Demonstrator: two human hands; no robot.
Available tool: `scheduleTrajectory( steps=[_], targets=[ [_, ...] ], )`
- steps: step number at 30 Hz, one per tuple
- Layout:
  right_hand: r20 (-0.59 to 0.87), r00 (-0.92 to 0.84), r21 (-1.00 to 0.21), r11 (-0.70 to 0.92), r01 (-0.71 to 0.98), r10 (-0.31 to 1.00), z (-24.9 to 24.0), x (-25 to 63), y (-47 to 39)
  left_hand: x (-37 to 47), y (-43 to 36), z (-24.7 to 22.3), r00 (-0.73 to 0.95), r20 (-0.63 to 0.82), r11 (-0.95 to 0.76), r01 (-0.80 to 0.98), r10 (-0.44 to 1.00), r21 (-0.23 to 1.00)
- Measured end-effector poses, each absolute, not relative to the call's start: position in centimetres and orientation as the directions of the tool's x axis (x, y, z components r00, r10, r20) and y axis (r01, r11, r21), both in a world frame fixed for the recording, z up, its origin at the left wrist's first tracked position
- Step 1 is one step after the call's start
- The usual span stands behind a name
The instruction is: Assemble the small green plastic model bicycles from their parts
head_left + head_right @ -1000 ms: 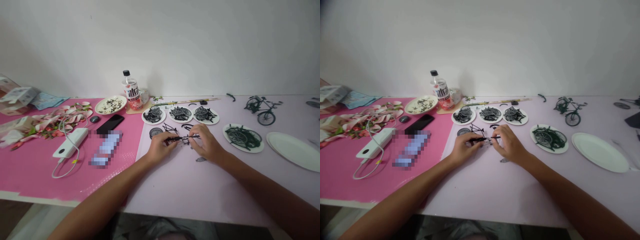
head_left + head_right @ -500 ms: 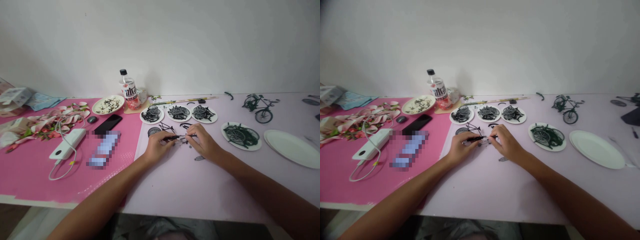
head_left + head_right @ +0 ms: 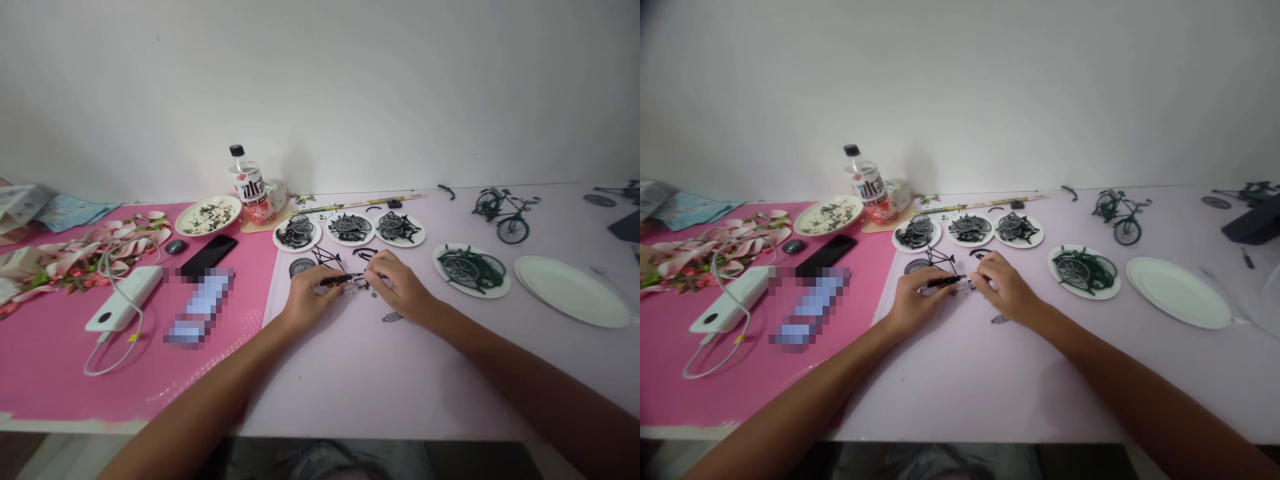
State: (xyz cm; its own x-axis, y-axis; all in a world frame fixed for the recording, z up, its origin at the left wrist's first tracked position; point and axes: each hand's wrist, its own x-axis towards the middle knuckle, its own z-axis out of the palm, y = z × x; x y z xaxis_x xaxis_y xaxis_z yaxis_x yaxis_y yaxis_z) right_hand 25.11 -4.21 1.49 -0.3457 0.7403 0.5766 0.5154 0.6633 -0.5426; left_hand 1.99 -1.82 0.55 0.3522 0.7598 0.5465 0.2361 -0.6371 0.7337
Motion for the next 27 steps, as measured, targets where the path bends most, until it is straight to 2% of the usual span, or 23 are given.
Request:
scheduleTrajectory(
  steps=[14, 27],
  targets=[
    [0.586, -0.364, -0.525, 0.681, 0.511, 0.724, 1.36, 25.09, -4.32, 2.16, -1.77, 0.51, 0.311, 0.578, -0.653, 0.269, 0.754, 0.708],
    [0.538, -0.333, -0.585, 0.628, 0.513, 0.774, 1.3, 24.98, -4.32, 2.1, -1.85, 0.45, 0.33, 0.583, -0.664, 0.255, 0.743, 0.702]
  ],
)
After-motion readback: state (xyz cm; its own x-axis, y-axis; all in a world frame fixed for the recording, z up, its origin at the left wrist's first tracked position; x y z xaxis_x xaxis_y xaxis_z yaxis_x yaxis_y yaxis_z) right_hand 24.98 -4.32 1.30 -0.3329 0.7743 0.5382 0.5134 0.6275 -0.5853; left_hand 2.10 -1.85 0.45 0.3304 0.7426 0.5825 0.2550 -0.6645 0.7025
